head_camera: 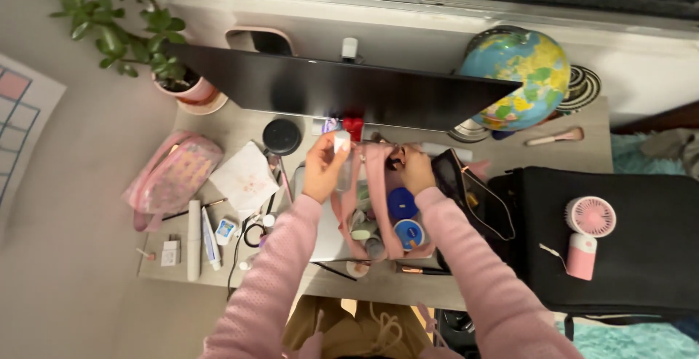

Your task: The person stands at a desk and packs personal care items into a pink tote bag, picking up bottles, tubes, a hair brush and a hair clip one at a time and placing them inside. They briefly handle a small packet, then open a desk drawer and place an item inside.

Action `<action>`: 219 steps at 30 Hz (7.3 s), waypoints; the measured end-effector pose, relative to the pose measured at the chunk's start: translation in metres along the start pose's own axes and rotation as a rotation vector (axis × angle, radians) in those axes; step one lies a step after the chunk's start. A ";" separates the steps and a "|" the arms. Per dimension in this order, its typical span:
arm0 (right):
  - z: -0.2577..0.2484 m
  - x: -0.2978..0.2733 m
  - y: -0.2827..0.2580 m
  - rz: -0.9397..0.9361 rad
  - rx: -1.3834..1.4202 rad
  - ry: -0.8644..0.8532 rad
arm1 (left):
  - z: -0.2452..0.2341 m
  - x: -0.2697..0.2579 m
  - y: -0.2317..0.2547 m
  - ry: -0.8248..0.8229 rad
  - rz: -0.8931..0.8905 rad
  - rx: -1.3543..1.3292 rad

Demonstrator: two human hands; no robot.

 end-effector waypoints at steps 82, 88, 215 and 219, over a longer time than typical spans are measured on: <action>0.039 -0.396 0.265 0.905 0.600 0.753 | 0.231 -0.265 -0.134 -0.971 -0.669 -0.084; 0.098 -0.415 0.253 0.802 0.785 0.459 | 0.230 -0.254 -0.115 -0.941 -0.685 -0.065; -0.007 -0.017 -0.062 -0.606 -0.003 -0.184 | -0.009 -0.058 -0.071 -0.460 0.069 1.256; -0.012 -0.015 -0.053 -0.658 0.270 -0.227 | -0.029 -0.064 -0.081 -0.586 -0.017 1.340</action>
Point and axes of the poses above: each hand's wrist, its own x-axis towards the middle knuckle, its own z-axis out of the palm, y = z × x, the point moved 6 cm from there along x, towards the middle knuckle, and after that the axes turned 7 degrees about z, right-handed, at the moved point
